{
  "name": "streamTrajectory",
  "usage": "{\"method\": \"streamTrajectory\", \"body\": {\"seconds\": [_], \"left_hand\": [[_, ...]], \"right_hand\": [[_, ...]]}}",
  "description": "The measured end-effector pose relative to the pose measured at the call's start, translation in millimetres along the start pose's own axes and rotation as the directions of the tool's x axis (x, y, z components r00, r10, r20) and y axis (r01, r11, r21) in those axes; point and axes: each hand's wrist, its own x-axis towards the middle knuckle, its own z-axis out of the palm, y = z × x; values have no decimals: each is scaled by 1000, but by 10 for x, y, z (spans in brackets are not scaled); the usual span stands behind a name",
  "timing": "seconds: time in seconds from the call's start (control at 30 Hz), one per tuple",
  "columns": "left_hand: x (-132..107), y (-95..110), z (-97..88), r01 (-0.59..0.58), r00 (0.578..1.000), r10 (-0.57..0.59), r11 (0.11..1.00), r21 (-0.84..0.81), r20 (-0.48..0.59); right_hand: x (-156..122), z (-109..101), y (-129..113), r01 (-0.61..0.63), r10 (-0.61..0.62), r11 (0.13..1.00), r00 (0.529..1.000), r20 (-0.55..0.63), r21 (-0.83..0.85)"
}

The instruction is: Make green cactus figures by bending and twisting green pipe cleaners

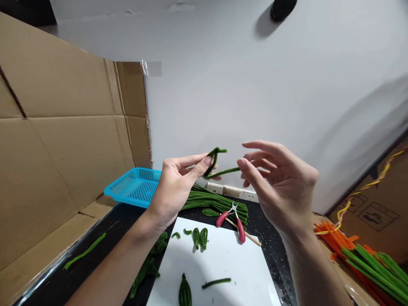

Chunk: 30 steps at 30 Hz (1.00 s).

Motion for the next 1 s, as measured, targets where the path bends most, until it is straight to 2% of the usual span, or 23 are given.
{"method": "streamTrajectory", "body": {"seconds": [0.13, 0.3, 0.43, 0.57, 0.67, 0.77, 0.87, 1.0], "left_hand": [[-8, -3, 12, 31, 999, -32, 998, -47, -28], [-9, -56, 45, -19, 999, 22, 994, -111, 26], [-38, -65, 60, -71, 996, 70, 997, 26, 46], [-81, -40, 82, -144, 988, 129, 970, 198, 86], [-92, -25, 94, -137, 987, 116, 968, 210, 107], [-76, -32, 92, -119, 989, 95, 970, 212, 117], [-48, -55, 79, -153, 985, 126, 954, 257, 122], [-30, -78, 63, -231, 972, 204, 905, 356, 114]], "right_hand": [[2, -22, 20, -47, 43, 980, 999, 28, 194], [1, -28, 83, -64, 81, 960, 995, -55, 272], [14, -19, 93, -141, 159, 937, 987, -31, 319], [-5, 24, 56, -147, 173, 939, 983, -56, 311], [-26, 42, 45, -167, 189, 940, 981, -47, 297], [-27, 24, 65, -191, 194, 932, 981, 20, 307], [-14, -1, 72, -201, 188, 938, 979, 72, 281], [-16, 11, 13, -187, 177, 966, 982, 71, 176]]}}
